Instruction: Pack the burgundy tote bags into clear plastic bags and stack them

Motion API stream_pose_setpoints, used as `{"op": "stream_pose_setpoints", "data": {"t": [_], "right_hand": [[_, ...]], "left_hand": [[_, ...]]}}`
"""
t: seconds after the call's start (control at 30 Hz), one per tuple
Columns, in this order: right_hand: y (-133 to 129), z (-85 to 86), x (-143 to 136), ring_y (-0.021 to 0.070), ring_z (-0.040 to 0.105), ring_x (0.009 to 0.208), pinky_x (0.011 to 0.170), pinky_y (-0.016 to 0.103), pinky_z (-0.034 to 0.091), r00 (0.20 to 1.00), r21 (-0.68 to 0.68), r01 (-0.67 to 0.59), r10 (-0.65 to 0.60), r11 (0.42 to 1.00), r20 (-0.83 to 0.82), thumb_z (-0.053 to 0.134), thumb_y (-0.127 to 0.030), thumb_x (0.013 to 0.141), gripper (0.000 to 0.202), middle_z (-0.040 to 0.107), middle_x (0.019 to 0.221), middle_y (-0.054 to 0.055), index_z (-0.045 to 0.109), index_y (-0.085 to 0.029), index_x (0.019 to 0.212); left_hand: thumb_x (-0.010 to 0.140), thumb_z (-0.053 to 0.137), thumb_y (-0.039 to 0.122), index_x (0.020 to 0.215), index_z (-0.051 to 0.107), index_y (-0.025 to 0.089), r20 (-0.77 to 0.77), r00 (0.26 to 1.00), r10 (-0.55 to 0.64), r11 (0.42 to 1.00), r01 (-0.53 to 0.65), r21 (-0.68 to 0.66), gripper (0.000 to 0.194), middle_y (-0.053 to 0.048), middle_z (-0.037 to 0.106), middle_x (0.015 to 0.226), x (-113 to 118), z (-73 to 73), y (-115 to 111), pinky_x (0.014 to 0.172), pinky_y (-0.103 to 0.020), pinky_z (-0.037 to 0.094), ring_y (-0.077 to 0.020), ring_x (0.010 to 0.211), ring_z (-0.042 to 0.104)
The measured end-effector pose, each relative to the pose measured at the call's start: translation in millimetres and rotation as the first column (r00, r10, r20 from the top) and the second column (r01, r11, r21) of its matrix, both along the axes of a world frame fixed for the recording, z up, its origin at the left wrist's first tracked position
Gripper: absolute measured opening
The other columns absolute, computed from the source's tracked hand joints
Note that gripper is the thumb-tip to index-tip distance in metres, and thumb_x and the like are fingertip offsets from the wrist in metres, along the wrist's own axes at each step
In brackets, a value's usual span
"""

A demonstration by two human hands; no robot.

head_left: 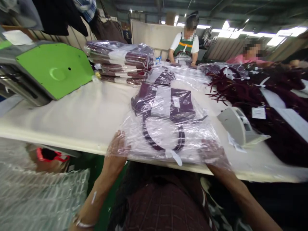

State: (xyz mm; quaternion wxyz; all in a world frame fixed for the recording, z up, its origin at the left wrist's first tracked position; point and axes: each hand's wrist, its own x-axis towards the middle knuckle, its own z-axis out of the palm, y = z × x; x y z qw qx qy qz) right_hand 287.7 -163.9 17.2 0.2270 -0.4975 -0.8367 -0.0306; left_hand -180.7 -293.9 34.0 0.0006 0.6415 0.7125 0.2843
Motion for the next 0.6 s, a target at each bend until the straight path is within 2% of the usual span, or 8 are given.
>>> {"op": "stream_pose_setpoints", "data": {"t": [0.07, 0.17, 0.27, 0.37, 0.43, 0.5, 0.57, 0.6], "right_hand": [[-37.1, -0.4, 21.0, 0.0349, 0.041, 0.147, 0.12, 0.067, 0.028, 0.989, -0.027, -0.121, 0.123, 0.992, 0.083, 0.049, -0.028, 0.095, 0.035, 0.063, 0.142, 0.007, 0.072, -0.034, 0.12], [-74.6, 6.2, 30.7, 0.0367, 0.036, 0.15, 0.12, 0.069, 0.029, 0.99, 0.006, -0.104, 0.103, 0.995, 0.099, 0.051, -0.036, 0.097, 0.045, 0.057, 0.149, 0.011, 0.06, -0.027, 0.141], [-91.5, 19.0, 11.9, 0.0369, 0.038, 0.149, 0.119, 0.067, 0.033, 0.994, 0.037, -0.086, 0.084, 0.996, 0.064, 0.052, -0.043, 0.098, 0.064, 0.051, 0.154, 0.014, 0.038, -0.023, 0.158], [-90.9, 34.9, -31.9, 0.0341, 0.039, 0.149, 0.117, 0.063, 0.039, 0.982, 0.008, -0.185, 0.185, 0.983, 0.028, 0.054, -0.039, 0.099, 0.068, 0.048, 0.157, 0.013, 0.03, -0.025, 0.161], [-82.2, 43.2, -68.3, 0.0323, 0.042, 0.147, 0.116, 0.059, 0.041, 0.95, 0.019, -0.311, 0.311, 0.95, -0.014, 0.056, -0.035, 0.099, 0.06, 0.051, 0.154, 0.012, 0.041, -0.025, 0.156], [-69.6, 48.5, -103.1, 0.03, 0.054, 0.138, 0.115, 0.055, 0.043, 0.903, 0.063, -0.42, 0.424, 0.905, -0.072, 0.056, -0.028, 0.099, 0.042, 0.063, 0.143, 0.01, 0.059, -0.025, 0.14], [-56.0, 51.9, -131.9, 0.0261, 0.068, 0.114, 0.103, 0.048, 0.052, 0.876, 0.089, -0.454, 0.462, 0.887, -0.137, 0.055, -0.024, 0.098, 0.026, 0.076, 0.119, 0.006, 0.073, -0.026, 0.116], [-49.6, 53.3, -143.5, 0.0242, 0.072, 0.101, 0.095, 0.044, 0.055, 0.879, 0.084, -0.438, 0.446, 0.895, -0.17, 0.056, -0.024, 0.098, 0.021, 0.079, 0.104, 0.005, 0.076, -0.026, 0.103]], "left_hand": [[0.103, 0.043, 0.036, 0.156, 0.035, 0.014, -0.132, 0.991, -0.003, 1.0, 0.005, 0.014, 0.058, -0.019, 0.04, 0.161, 2.5, -5.4, -32.7, 0.125, -0.057, 0.028, -0.0336, 0.155, 0.024], [0.103, 0.046, 0.034, 0.161, 0.025, 0.02, -0.291, 0.956, 0.02, 1.0, -0.013, 0.028, 0.064, -0.017, 0.033, 0.165, 5.9, -11.6, -65.6, 0.123, -0.055, 0.033, -0.0341, 0.153, 0.031], [0.102, 0.047, 0.032, 0.164, 0.015, 0.025, -0.305, 0.952, 0.021, 0.999, -0.005, 0.051, 0.07, -0.016, 0.035, 0.164, 16.3, -12.2, -75.5, 0.12, -0.055, 0.038, -0.0337, 0.15, 0.037], [0.102, 0.047, 0.028, 0.163, 0.02, 0.025, -0.275, 0.959, -0.075, 0.992, 0.101, 0.082, 0.066, -0.015, 0.044, 0.159, 40.5, -5.6, -65.8, 0.115, -0.051, 0.045, -0.0318, 0.147, 0.042], [0.102, 0.048, 0.027, 0.158, 0.032, 0.024, -0.289, 0.941, -0.177, 0.976, 0.205, 0.07, 0.058, -0.013, 0.049, 0.156, 57.4, 0.4, -55.2, 0.114, -0.048, 0.047, -0.0307, 0.147, 0.043], [0.101, 0.049, 0.026, 0.152, 0.042, 0.021, -0.316, 0.92, -0.232, 0.965, 0.258, 0.041, 0.052, -0.012, 0.051, 0.154, 66.8, 4.8, -47.2, 0.116, -0.049, 0.044, -0.0304, 0.146, 0.044], [0.099, 0.051, 0.026, 0.149, 0.044, 0.018, -0.352, 0.902, -0.251, 0.959, 0.28, 0.034, 0.051, -0.013, 0.053, 0.153, 65.9, 6.7, -44.3, 0.116, -0.05, 0.043, -0.0306, 0.144, 0.046], [0.099, 0.051, 0.026, 0.149, 0.044, 0.017, -0.368, 0.895, -0.252, 0.959, 0.282, 0.029, 0.051, -0.014, 0.054, 0.152, 62.8, 7.1, -44.6, 0.115, -0.049, 0.045, -0.0306, 0.142, 0.048]]}}
